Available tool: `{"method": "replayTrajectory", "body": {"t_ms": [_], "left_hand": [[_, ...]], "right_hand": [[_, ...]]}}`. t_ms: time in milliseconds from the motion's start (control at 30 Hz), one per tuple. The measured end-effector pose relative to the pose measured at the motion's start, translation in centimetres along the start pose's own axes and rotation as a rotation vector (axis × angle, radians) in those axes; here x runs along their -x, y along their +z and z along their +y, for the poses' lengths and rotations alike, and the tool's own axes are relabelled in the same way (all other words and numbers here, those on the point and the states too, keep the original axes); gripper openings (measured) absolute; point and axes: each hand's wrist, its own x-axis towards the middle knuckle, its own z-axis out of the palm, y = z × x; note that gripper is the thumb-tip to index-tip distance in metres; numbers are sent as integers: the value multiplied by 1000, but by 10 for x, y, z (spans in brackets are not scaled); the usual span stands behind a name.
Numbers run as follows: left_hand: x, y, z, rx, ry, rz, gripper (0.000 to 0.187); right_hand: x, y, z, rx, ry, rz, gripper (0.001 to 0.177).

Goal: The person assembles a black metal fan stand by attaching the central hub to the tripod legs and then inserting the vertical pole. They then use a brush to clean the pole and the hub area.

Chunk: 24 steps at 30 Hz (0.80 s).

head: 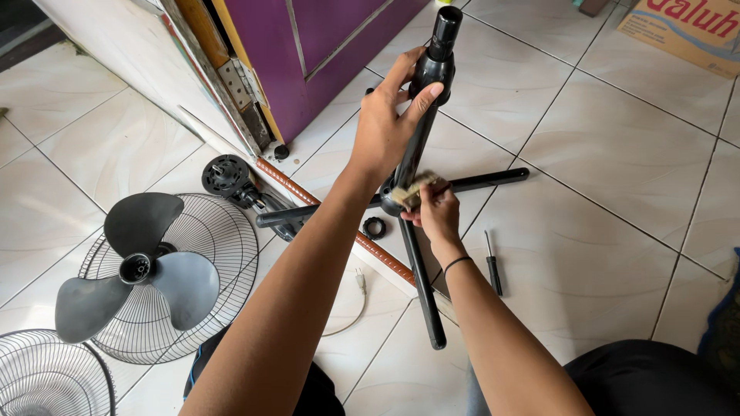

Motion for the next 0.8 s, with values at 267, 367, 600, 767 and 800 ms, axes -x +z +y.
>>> {"method": "replayTrajectory", "body": {"t_ms": [267, 367, 600, 767, 800], "left_hand": [[1, 2, -1, 21, -28, -3, 53], [1, 4, 2, -17, -49, 2, 53], [3, 4, 2, -77, -33, 30, 53], [2, 3, 6, -84, -42, 17, 54], [3, 2, 7, -86, -44, 24, 54]], "right_hand": [[28, 14, -99, -538, -439, -41, 39], [47, 16, -109, -455, -571, -2, 44], [56, -1, -106, -300, -443, -122, 48], [58, 10, -110, -182, -335, -344, 47], [59, 8, -113, -154, -359, -329, 46]]}}
